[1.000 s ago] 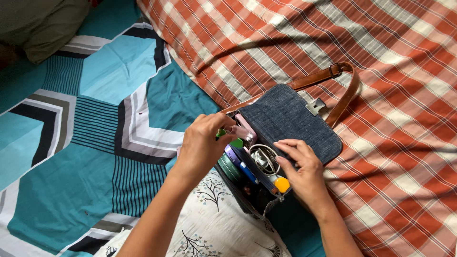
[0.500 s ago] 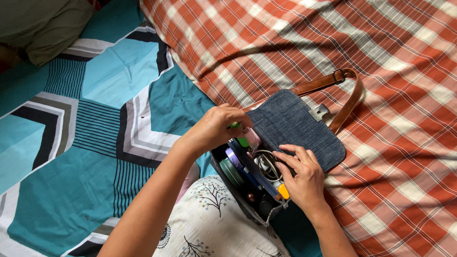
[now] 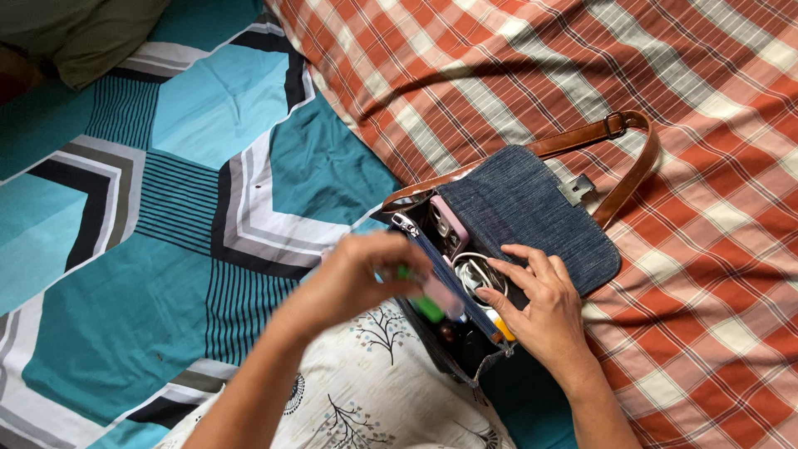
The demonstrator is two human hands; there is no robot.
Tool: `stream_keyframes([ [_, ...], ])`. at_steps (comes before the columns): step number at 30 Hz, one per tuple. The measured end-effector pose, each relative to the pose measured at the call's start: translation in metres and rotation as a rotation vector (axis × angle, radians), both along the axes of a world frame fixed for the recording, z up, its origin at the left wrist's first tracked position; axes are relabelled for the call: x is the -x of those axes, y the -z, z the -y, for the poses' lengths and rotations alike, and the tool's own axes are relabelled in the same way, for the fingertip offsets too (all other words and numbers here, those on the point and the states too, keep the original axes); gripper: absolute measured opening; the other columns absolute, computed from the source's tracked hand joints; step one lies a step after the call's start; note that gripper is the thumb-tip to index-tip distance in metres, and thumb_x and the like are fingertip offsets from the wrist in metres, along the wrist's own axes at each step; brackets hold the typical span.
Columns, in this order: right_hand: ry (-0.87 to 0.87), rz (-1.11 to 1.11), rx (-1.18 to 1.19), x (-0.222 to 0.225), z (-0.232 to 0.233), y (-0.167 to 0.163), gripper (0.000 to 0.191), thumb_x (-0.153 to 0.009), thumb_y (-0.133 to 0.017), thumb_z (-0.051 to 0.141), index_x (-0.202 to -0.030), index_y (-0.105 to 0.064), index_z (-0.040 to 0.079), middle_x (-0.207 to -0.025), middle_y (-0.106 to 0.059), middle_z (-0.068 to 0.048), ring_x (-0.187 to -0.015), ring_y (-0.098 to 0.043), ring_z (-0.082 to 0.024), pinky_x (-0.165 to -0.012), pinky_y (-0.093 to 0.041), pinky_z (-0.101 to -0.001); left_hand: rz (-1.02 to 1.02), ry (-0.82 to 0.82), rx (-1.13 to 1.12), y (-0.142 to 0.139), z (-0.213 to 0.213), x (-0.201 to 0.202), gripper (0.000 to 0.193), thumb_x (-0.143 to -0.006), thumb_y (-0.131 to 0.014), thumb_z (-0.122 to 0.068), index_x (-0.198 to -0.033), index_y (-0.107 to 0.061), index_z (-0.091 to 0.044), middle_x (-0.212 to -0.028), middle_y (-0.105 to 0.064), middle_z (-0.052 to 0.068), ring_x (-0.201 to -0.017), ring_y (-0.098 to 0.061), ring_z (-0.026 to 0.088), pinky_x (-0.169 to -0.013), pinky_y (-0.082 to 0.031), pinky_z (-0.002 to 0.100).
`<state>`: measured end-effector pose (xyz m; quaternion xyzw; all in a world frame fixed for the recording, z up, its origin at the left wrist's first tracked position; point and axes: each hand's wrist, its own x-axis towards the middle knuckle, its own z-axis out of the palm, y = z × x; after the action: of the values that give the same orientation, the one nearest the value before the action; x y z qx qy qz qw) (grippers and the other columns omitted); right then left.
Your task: The person sits on a bed and takes items out of a denim handbag, including a charging cable with plug, a phone, a bottle, and small containers, placing them on the bed. They open a second decorative bag, remove a round tin and a small purple container, and arrange the items together on the bed.
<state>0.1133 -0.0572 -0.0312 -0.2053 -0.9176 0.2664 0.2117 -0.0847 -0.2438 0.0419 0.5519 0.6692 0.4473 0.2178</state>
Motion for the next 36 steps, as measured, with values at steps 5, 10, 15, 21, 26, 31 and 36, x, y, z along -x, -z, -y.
stream_keyframes([
  [5, 0.018, 0.009, -0.061, -0.001, 0.009, 0.000, 0.037, -0.076, -0.082, 0.030, -0.108, -0.079, 0.012, -0.123, -0.068, -0.003, -0.096, -0.061, -0.024, -0.087, -0.051, -0.0377, 0.128, -0.134, 0.125, 0.018, 0.016, -0.053, 0.026, -0.076, -0.084, -0.008, -0.099, -0.073, -0.006, -0.087, -0.075, 0.006, -0.081, -0.075, 0.019, -0.073, -0.060, 0.033],
  [10, 0.026, 0.010, -0.101, -0.004, 0.015, 0.001, 0.034, -0.078, -0.082, 0.027, -0.108, -0.079, 0.011, -0.122, -0.067, -0.003, -0.100, -0.060, -0.026, -0.089, -0.051, -0.0387, -0.225, -0.223, 0.116, 0.029, 0.019, -0.097, 0.020, -0.078, -0.082, -0.013, -0.092, -0.069, -0.006, -0.085, -0.070, 0.012, -0.087, -0.065, 0.034, -0.074, -0.053, 0.045],
  [15, 0.016, 0.007, -0.102, -0.011, 0.020, -0.001, 0.033, -0.079, -0.081, 0.027, -0.108, -0.079, 0.012, -0.125, -0.067, -0.003, -0.101, -0.060, -0.026, -0.090, -0.051, -0.0391, -0.330, -0.309, 0.092, 0.034, 0.019, -0.121, 0.019, -0.083, -0.079, -0.013, -0.093, -0.065, -0.005, -0.088, -0.066, 0.013, -0.089, -0.062, 0.035, -0.073, -0.052, 0.046],
  [21, 0.039, 0.065, -0.077, -0.013, 0.023, -0.001, 0.034, -0.080, -0.080, 0.031, -0.109, -0.079, 0.014, -0.128, -0.067, -0.002, -0.103, -0.059, -0.024, -0.092, -0.051, -0.0395, -0.328, -0.423, -0.040, 0.029, 0.020, -0.114, 0.020, -0.077, -0.082, -0.014, -0.086, -0.066, -0.007, -0.082, -0.069, 0.011, -0.081, -0.064, 0.032, -0.070, -0.053, 0.045],
  [26, 0.051, 0.009, -0.080, -0.011, 0.027, -0.008, 0.036, -0.085, -0.078, 0.033, -0.113, -0.078, 0.012, -0.127, -0.067, -0.003, -0.109, -0.057, -0.026, -0.095, -0.050, -0.0405, -0.308, -0.576, -0.065, 0.012, 0.035, -0.049, 0.024, -0.077, -0.087, -0.018, -0.088, -0.069, -0.006, -0.079, -0.075, 0.007, -0.074, -0.069, 0.027, -0.066, -0.052, 0.042],
  [31, -0.150, -0.022, -0.169, 0.018, 0.041, -0.008, 0.049, -0.079, -0.080, 0.037, -0.116, -0.073, 0.006, -0.127, -0.067, -0.009, -0.117, -0.055, -0.031, -0.099, -0.042, -0.0465, -0.294, -0.560, -0.113, 0.006, 0.013, -0.012, 0.022, -0.078, -0.082, -0.008, -0.097, -0.070, -0.004, -0.088, -0.076, 0.007, -0.080, -0.070, 0.026, -0.071, -0.055, 0.039],
  [36, -0.225, 0.104, -0.155, 0.033, 0.047, -0.005, 0.063, -0.076, -0.081, 0.028, -0.129, -0.061, 0.000, -0.123, -0.067, -0.013, -0.128, -0.050, -0.034, -0.109, -0.032, -0.0529, -0.280, -0.532, -0.118, 0.009, -0.021, 0.008, 0.025, -0.076, -0.083, -0.009, -0.097, -0.072, -0.004, -0.087, -0.075, 0.011, -0.079, -0.071, 0.029, -0.070, -0.055, 0.040],
])
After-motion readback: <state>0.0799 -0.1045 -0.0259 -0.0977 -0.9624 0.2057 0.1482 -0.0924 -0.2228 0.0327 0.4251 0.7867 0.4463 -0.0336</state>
